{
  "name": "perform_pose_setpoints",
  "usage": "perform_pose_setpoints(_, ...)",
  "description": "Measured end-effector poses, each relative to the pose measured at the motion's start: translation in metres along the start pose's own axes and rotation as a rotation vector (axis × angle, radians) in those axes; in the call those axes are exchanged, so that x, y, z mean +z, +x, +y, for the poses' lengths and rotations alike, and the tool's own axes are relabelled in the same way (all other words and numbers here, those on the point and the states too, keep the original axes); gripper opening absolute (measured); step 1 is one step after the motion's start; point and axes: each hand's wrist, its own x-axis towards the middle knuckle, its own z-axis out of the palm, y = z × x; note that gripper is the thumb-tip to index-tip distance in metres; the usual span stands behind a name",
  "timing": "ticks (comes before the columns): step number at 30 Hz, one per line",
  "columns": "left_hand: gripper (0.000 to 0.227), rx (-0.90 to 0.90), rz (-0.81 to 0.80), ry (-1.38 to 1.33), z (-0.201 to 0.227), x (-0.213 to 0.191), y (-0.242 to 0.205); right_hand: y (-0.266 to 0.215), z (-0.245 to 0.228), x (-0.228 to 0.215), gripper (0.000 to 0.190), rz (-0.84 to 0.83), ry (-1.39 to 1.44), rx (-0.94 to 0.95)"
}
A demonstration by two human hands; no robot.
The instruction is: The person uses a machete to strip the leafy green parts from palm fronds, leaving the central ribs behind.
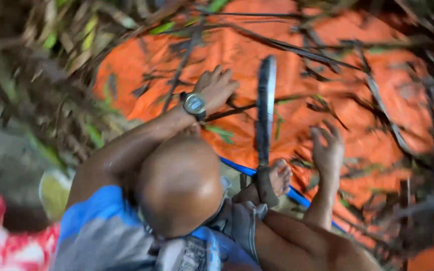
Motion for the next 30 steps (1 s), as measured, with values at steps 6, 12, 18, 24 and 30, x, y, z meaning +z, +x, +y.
perform_pose_setpoints(6,0.016,0.013,0.134,0.148,-0.047,0.038,-0.035,0.009,-0.036,0.015,0.020,0.038,0.552,0.113)
perform_pose_setpoints(12,0.018,-0.385,0.300,-0.008,-0.050,0.051,-0.081,0.006,-0.101,0.005,0.043,-0.375,0.793,0.264)
perform_pose_setpoints(18,0.020,-0.390,0.144,0.334,-0.082,0.060,-0.115,0.005,-0.122,0.009,0.062,-0.413,0.857,0.493)
perform_pose_setpoints(24,0.032,-0.647,-0.241,-0.014,-0.129,0.097,-0.165,0.006,-0.113,0.034,0.064,-0.372,1.288,0.632)
perform_pose_setpoints(30,0.016,-0.617,-0.291,-0.001,-0.100,0.034,-0.137,0.021,-0.124,0.024,0.061,-0.427,1.458,0.615)
